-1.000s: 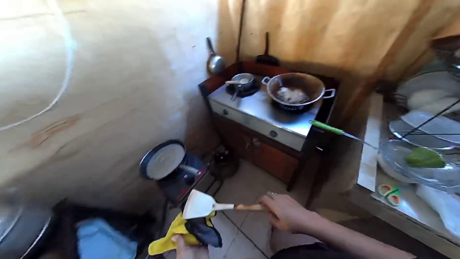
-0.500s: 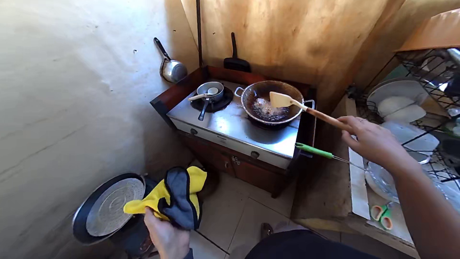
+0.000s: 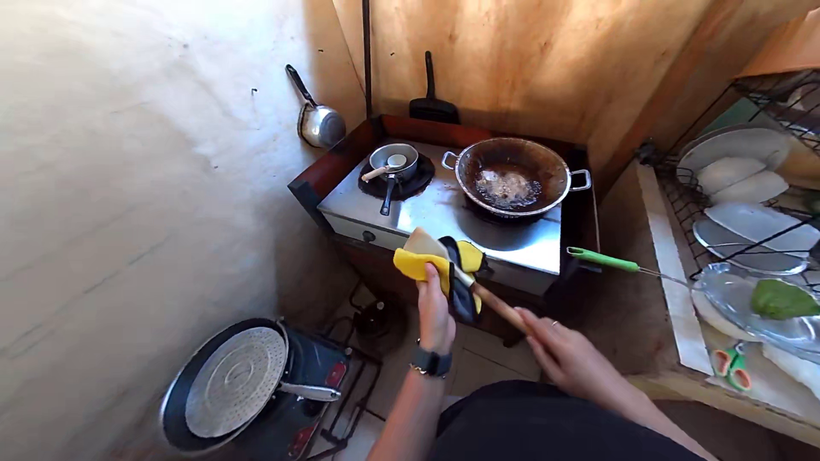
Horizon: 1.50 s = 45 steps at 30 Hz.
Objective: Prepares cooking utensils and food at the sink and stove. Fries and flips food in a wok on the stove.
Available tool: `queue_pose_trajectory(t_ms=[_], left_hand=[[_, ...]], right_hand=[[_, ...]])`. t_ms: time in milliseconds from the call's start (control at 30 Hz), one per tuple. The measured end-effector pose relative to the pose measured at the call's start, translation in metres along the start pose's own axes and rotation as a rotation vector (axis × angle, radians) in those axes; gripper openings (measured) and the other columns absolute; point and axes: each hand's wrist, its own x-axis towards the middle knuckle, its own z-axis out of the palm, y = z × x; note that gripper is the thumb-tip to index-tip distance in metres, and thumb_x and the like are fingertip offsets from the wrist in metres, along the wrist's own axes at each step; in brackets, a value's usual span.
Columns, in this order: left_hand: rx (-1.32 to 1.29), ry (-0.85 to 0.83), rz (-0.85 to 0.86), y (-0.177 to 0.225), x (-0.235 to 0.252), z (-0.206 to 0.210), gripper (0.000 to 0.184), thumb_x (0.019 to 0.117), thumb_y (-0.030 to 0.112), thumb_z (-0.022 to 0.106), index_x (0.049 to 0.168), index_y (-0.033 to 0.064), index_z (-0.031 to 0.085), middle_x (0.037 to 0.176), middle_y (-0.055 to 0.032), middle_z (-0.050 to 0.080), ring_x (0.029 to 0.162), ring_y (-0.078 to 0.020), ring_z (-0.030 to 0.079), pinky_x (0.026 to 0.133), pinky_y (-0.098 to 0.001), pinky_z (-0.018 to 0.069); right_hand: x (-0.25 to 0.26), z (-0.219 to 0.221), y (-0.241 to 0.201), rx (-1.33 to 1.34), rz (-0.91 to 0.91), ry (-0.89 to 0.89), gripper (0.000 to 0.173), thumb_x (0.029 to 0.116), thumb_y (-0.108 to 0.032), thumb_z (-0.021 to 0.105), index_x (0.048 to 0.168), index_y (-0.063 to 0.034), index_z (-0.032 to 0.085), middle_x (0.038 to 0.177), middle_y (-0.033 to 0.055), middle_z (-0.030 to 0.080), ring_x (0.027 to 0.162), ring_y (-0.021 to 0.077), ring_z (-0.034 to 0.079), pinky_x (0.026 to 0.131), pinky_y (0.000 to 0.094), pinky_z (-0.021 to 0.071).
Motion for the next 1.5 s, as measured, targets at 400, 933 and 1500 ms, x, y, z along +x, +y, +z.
queue_pose_trajectory(t_ms=[400, 933, 1500], left_hand=[[0.194, 0.183, 0.211, -0.008, 0.040, -0.127, 0.056, 0.1036, 0.010, 0.057, 0.149, -0.0071, 0.030, 0.135, -0.0236, 0.054, 0.121, -0.0196, 0.058, 0.103, -0.0330, 0.0488], [0.008, -0.245, -0.110, 0.037, 0.007, -0.173, 0.044, 0.1138, 0.028, 0.019, 0.125, 0.0060, 0.056, 0.099, -0.0021, 0.071, 0.091, -0.0081, 0.069, 0.079, -0.0283, 0.0597], [0.148, -0.408, -0.032, 0.043, -0.016, -0.109, 0.044, 0.1129, 0.022, 0.034, 0.148, -0.0048, 0.034, 0.130, -0.0161, 0.059, 0.116, -0.0110, 0.061, 0.103, -0.0287, 0.0502]], right_hand=[[-0.006, 0.083, -0.108, 0.043, 0.131, -0.197, 0.040, 0.1019, -0.011, 0.054, 0.139, 0.0026, 0.059, 0.098, 0.0265, 0.072, 0.083, 0.0422, 0.074, 0.073, 0.0543, 0.0600], [-0.015, 0.130, -0.128, 0.294, 0.161, 0.272, 0.038, 0.1047, -0.020, 0.050, 0.136, -0.0004, 0.058, 0.079, 0.0046, 0.064, 0.056, 0.0047, 0.051, 0.053, 0.0217, 0.0474], [0.019, 0.185, -0.153, 0.332, 0.149, 0.503, 0.032, 0.1071, -0.016, 0.045, 0.124, 0.0094, 0.053, 0.087, 0.0117, 0.068, 0.071, 0.0085, 0.065, 0.068, 0.0238, 0.0559]])
